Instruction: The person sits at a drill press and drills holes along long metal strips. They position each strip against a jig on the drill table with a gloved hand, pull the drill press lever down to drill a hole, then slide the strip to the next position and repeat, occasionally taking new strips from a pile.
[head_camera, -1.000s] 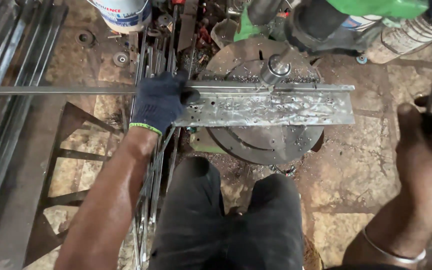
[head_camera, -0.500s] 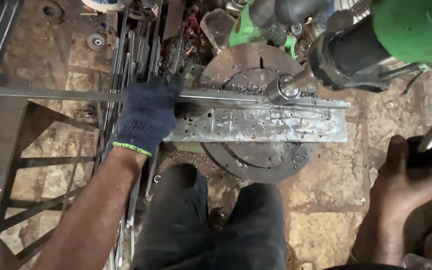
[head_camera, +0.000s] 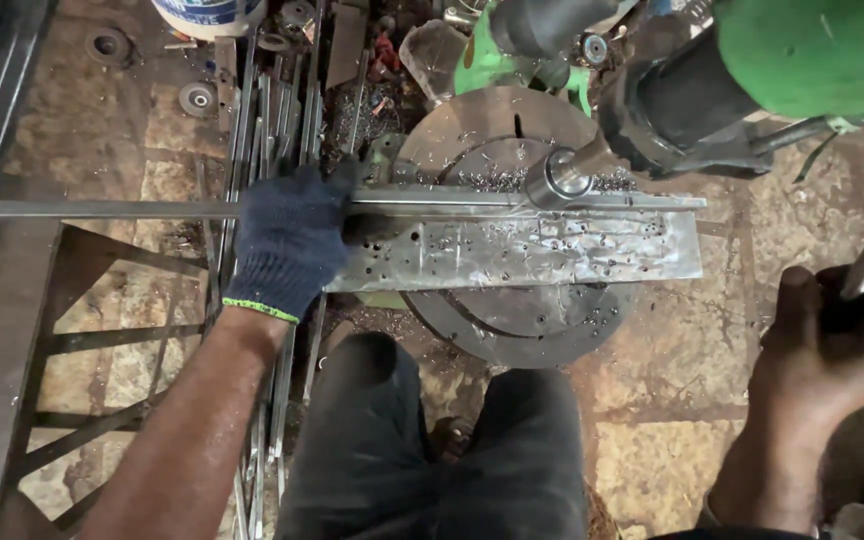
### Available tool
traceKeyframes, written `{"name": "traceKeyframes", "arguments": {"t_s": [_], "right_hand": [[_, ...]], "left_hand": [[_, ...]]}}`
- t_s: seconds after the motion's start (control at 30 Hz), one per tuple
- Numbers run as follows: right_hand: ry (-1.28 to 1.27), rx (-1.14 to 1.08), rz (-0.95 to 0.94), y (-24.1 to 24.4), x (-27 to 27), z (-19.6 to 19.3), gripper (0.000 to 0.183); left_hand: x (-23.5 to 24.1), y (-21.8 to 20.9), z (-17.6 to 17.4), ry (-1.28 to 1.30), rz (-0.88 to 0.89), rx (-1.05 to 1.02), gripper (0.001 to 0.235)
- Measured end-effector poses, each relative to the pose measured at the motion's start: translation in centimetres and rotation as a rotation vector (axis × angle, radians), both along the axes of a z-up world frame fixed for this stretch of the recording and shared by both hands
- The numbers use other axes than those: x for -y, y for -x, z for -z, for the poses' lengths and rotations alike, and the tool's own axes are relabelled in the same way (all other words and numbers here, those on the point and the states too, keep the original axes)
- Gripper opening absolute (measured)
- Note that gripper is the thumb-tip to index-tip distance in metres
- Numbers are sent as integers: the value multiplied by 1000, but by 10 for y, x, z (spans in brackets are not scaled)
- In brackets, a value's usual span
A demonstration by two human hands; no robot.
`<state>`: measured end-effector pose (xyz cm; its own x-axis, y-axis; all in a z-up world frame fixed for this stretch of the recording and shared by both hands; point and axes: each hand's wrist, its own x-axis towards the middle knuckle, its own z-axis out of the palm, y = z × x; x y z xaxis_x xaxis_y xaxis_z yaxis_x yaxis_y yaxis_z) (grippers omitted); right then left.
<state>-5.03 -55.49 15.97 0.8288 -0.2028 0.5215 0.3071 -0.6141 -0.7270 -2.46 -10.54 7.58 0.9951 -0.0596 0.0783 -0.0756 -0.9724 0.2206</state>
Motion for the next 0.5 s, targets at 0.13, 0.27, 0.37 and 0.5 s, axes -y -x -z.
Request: {"name": "traceKeyframes", "arguments": {"t_s": [0.13,0.27,0.37,0.5], "right_hand": [[97,34,41,-4,-12,2,21],[366,244,-14,-19,21,39,22],[112,127,-5,-17,-12,21,19],[123,136,-32,-26,-10,39,12]], "left_hand": [[0,3,-1,-14,-9,-46,62],[6,0,-12,-47,-15,-95,69],[8,1,-16,-57,-52,-161,71],[4,3,-9,25,-47,-114,63]]}}
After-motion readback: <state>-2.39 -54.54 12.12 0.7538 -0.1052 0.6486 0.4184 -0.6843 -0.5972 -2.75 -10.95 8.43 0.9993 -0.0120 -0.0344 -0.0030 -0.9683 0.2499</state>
